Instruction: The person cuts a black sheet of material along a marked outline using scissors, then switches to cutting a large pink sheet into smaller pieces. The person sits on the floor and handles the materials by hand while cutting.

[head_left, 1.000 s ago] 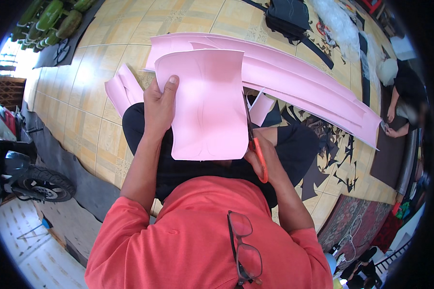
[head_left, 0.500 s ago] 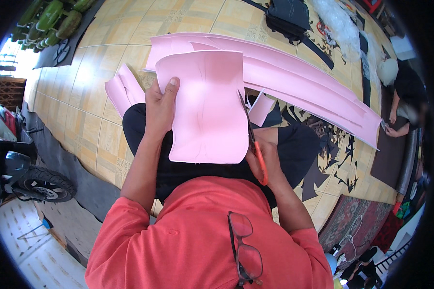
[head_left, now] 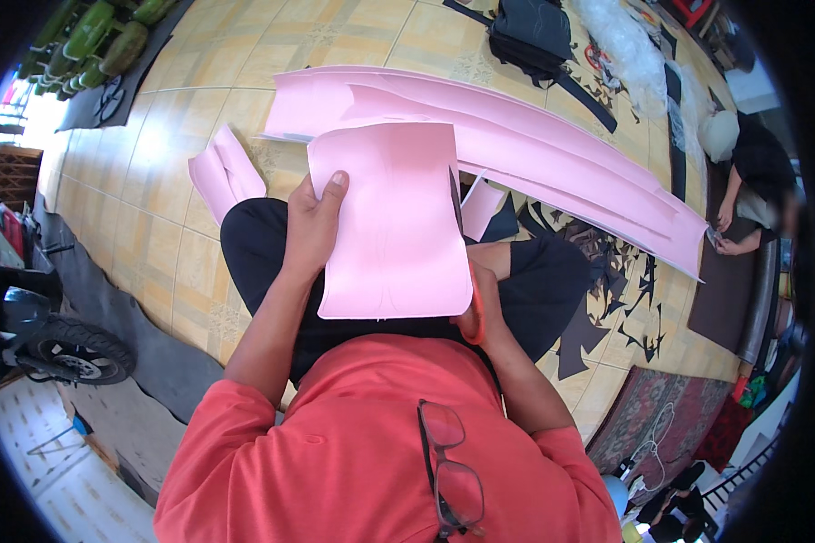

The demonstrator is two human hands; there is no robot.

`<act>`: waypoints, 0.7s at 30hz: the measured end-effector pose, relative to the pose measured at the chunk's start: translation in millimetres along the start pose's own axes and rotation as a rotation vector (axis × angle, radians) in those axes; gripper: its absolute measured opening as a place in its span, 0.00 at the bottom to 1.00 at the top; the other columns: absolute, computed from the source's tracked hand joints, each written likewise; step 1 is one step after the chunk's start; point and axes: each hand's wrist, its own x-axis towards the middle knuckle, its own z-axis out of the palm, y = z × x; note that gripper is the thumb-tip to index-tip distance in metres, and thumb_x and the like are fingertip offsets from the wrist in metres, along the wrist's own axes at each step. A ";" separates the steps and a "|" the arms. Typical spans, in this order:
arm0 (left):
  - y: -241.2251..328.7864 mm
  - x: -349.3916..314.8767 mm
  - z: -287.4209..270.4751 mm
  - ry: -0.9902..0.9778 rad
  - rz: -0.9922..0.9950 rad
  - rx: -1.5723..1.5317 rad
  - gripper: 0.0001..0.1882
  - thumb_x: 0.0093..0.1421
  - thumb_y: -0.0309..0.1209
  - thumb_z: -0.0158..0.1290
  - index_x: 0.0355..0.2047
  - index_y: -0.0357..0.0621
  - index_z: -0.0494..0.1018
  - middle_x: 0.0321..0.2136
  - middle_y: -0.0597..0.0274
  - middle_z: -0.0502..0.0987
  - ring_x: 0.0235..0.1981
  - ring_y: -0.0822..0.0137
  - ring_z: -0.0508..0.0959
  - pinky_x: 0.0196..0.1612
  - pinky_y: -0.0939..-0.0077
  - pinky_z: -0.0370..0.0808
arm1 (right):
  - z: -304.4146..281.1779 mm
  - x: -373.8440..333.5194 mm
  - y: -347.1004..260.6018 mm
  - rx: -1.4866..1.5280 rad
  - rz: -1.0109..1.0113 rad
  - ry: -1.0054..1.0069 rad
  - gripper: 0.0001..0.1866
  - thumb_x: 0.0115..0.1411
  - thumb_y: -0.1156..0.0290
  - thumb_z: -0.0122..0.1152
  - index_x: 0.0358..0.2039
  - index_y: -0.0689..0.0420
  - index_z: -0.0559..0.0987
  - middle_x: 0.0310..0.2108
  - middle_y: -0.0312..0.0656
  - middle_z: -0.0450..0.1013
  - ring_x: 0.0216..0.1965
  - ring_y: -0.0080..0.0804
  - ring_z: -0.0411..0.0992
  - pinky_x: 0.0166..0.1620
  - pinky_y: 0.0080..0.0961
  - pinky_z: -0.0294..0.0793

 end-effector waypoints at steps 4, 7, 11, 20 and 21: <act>-6.5 -5.8 5.4 -0.011 -0.067 -0.046 0.17 0.67 0.33 0.48 0.47 0.30 0.71 0.36 0.60 0.77 0.34 0.76 0.74 0.39 0.80 0.73 | 6.7 11.9 13.0 0.014 -0.157 0.110 0.16 0.57 0.63 0.54 0.35 0.67 0.74 0.25 0.46 0.75 0.29 0.41 0.75 0.34 0.32 0.73; -16.1 -8.2 8.0 -0.023 -0.088 -0.041 0.16 0.67 0.33 0.48 0.47 0.30 0.71 0.36 0.60 0.78 0.34 0.76 0.75 0.39 0.79 0.73 | 7.6 14.6 29.2 -0.009 -0.202 0.128 0.11 0.55 0.70 0.56 0.33 0.67 0.75 0.26 0.54 0.74 0.31 0.47 0.76 0.35 0.34 0.72; -10.0 -15.2 10.6 -0.014 -0.127 0.024 0.16 0.66 0.32 0.48 0.46 0.29 0.72 0.35 0.59 0.78 0.33 0.75 0.75 0.38 0.79 0.73 | 7.2 12.9 33.9 -0.123 -0.143 0.097 0.11 0.55 0.70 0.56 0.32 0.66 0.75 0.26 0.54 0.74 0.29 0.47 0.75 0.33 0.34 0.72; -27.6 -23.0 16.6 -0.012 -0.169 -0.001 0.16 0.65 0.32 0.48 0.43 0.28 0.73 0.31 0.58 0.78 0.29 0.75 0.75 0.34 0.79 0.73 | 33.1 20.3 45.5 0.244 -0.165 0.312 0.10 0.56 0.70 0.55 0.31 0.65 0.75 0.22 0.43 0.71 0.28 0.29 0.72 0.31 0.30 0.70; -25.1 -22.3 16.4 -0.018 -0.191 0.019 0.16 0.65 0.32 0.48 0.43 0.28 0.73 0.31 0.58 0.78 0.28 0.75 0.75 0.33 0.79 0.72 | 31.2 22.0 41.8 0.175 -0.196 0.315 0.10 0.57 0.69 0.55 0.31 0.65 0.75 0.22 0.44 0.72 0.28 0.30 0.72 0.31 0.30 0.70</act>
